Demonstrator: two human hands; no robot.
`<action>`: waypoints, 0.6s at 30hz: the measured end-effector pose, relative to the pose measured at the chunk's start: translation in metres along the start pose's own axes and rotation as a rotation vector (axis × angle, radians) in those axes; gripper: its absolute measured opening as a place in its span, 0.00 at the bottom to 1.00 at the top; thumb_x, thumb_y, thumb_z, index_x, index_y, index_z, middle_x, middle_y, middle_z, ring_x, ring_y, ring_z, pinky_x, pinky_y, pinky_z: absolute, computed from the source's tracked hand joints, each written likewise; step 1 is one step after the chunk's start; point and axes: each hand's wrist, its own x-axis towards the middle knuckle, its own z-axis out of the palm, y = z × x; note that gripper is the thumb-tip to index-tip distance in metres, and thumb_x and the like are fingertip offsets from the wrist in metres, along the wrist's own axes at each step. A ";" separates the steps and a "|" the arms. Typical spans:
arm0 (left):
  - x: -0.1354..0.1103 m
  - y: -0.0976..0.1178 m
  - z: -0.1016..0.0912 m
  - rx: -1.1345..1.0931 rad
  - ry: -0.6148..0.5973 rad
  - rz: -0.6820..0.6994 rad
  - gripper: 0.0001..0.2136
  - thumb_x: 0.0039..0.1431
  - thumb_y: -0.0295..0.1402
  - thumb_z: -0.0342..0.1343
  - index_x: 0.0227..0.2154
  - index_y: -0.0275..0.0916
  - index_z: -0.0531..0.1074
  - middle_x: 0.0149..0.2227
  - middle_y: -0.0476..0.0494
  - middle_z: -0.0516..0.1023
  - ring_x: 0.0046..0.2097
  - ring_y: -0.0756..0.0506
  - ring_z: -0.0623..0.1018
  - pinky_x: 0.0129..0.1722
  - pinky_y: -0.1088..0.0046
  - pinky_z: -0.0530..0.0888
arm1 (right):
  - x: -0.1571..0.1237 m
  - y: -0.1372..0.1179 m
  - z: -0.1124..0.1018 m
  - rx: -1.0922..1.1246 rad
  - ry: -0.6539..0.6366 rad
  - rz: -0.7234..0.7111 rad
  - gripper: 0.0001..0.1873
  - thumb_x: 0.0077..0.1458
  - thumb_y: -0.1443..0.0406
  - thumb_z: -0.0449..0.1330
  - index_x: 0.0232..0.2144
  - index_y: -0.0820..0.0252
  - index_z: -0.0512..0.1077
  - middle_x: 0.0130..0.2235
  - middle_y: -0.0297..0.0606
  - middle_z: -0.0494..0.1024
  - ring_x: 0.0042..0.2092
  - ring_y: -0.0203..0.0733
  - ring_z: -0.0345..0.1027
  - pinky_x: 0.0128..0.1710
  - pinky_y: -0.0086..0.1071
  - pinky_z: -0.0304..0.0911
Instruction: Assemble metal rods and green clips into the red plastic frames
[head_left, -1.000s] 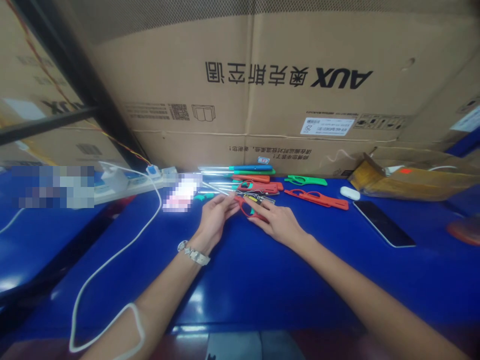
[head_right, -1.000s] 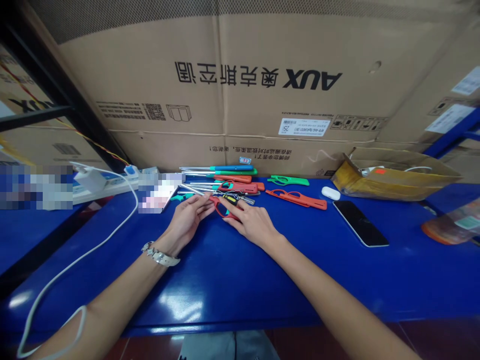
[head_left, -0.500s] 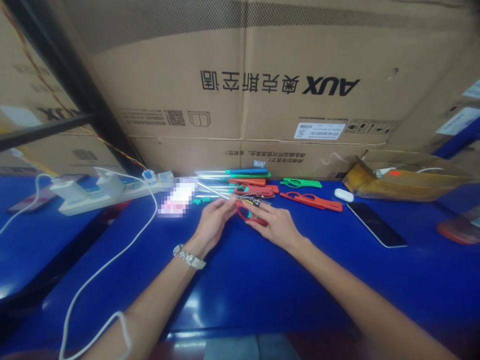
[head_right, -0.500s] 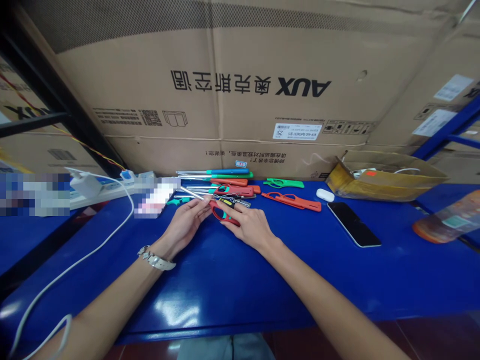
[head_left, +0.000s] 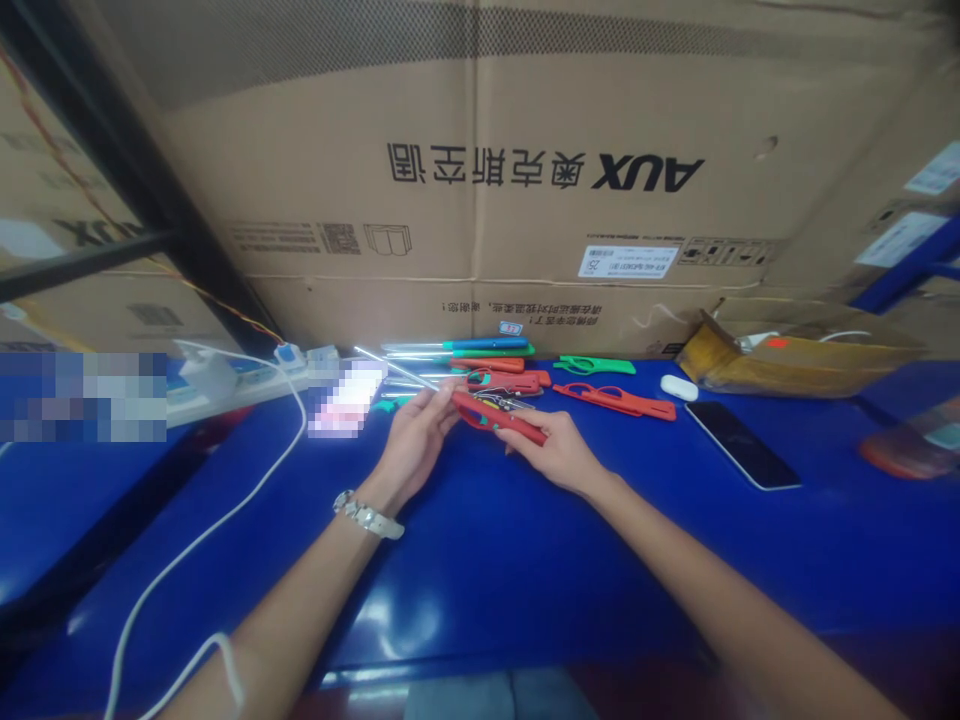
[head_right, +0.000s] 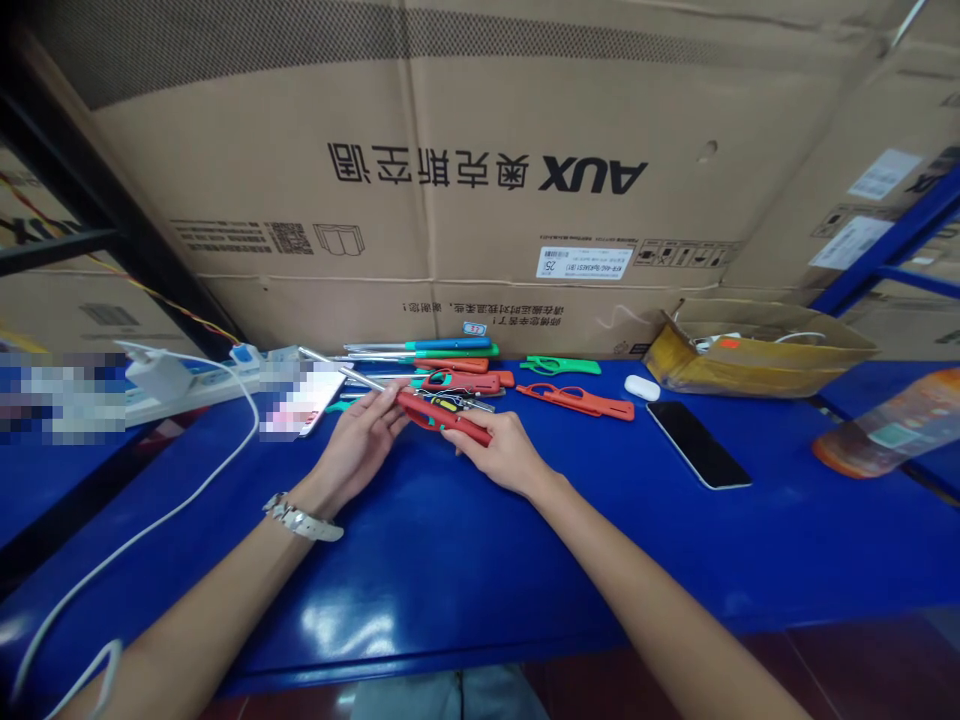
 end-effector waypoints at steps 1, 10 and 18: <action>-0.001 -0.001 0.001 0.002 -0.027 -0.026 0.15 0.52 0.39 0.68 0.40 0.36 0.80 0.44 0.39 0.83 0.48 0.43 0.80 0.51 0.67 0.74 | 0.000 -0.001 0.000 0.022 0.015 -0.003 0.16 0.61 0.54 0.58 0.38 0.60 0.78 0.30 0.34 0.81 0.30 0.38 0.72 0.35 0.30 0.65; -0.005 0.002 0.007 0.027 -0.022 0.051 0.13 0.49 0.37 0.70 0.35 0.34 0.80 0.40 0.38 0.84 0.47 0.41 0.81 0.52 0.63 0.73 | 0.001 -0.004 0.006 0.049 0.000 -0.010 0.16 0.62 0.56 0.57 0.43 0.60 0.77 0.36 0.37 0.82 0.32 0.38 0.73 0.36 0.31 0.66; -0.005 -0.001 0.007 -0.029 -0.078 0.027 0.11 0.55 0.38 0.65 0.37 0.37 0.77 0.39 0.44 0.81 0.44 0.46 0.79 0.48 0.70 0.73 | 0.002 -0.003 0.006 0.002 0.055 0.005 0.17 0.61 0.54 0.58 0.43 0.59 0.76 0.33 0.35 0.79 0.31 0.37 0.70 0.35 0.30 0.64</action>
